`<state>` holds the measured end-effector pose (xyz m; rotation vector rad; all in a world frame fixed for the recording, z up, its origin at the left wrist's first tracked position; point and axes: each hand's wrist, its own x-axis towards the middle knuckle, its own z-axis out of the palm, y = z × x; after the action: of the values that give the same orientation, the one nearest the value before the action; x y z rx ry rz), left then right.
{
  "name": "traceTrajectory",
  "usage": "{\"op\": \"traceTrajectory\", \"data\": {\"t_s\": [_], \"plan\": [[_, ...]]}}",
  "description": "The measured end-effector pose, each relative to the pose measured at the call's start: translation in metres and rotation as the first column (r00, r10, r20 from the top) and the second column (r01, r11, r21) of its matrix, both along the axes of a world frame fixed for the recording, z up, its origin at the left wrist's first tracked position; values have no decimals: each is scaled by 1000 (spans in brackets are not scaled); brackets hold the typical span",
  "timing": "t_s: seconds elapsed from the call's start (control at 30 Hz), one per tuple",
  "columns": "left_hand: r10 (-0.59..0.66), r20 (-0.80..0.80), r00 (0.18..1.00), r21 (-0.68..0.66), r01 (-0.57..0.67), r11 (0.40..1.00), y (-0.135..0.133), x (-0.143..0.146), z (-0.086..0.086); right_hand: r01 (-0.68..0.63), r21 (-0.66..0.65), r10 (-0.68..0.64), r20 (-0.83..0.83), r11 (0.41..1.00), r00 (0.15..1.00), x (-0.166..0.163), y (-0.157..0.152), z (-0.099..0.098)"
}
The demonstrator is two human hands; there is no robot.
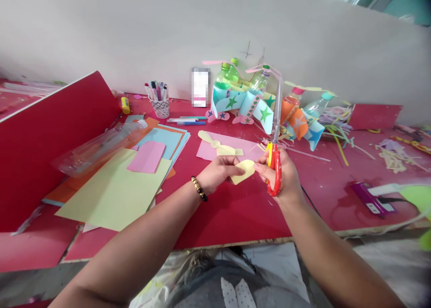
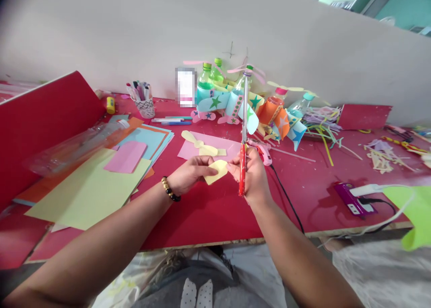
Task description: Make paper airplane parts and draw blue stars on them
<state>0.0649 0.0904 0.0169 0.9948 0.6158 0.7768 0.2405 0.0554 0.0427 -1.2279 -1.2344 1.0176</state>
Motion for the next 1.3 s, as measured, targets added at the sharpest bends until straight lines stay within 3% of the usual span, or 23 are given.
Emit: {"op": "traceTrajectory", "data": {"t_s": [0.17, 0.33, 0.6, 1.0, 1.3], "plan": [[-114, -24, 993, 86, 116, 990, -3, 2, 3, -82, -80, 86, 47, 993, 995, 3, 3, 5], [-130, -113, 985, 190, 150, 970, -3, 1, 4, -161, -158, 171, 51, 974, 984, -1, 2, 5], [-27, -11, 1000, -15, 27, 1000, -3, 0, 5, -162, -126, 160, -32, 979, 987, 2, -8, 4], [-141, -69, 988, 89, 147, 985, -2, -1, 4, -185, -224, 196, 27, 957, 980, -1, -7, 8], [-143, -102, 984, 97, 152, 984, 0, -3, 4, -214, -183, 223, 30, 960, 974, -4, -3, 9]]}}
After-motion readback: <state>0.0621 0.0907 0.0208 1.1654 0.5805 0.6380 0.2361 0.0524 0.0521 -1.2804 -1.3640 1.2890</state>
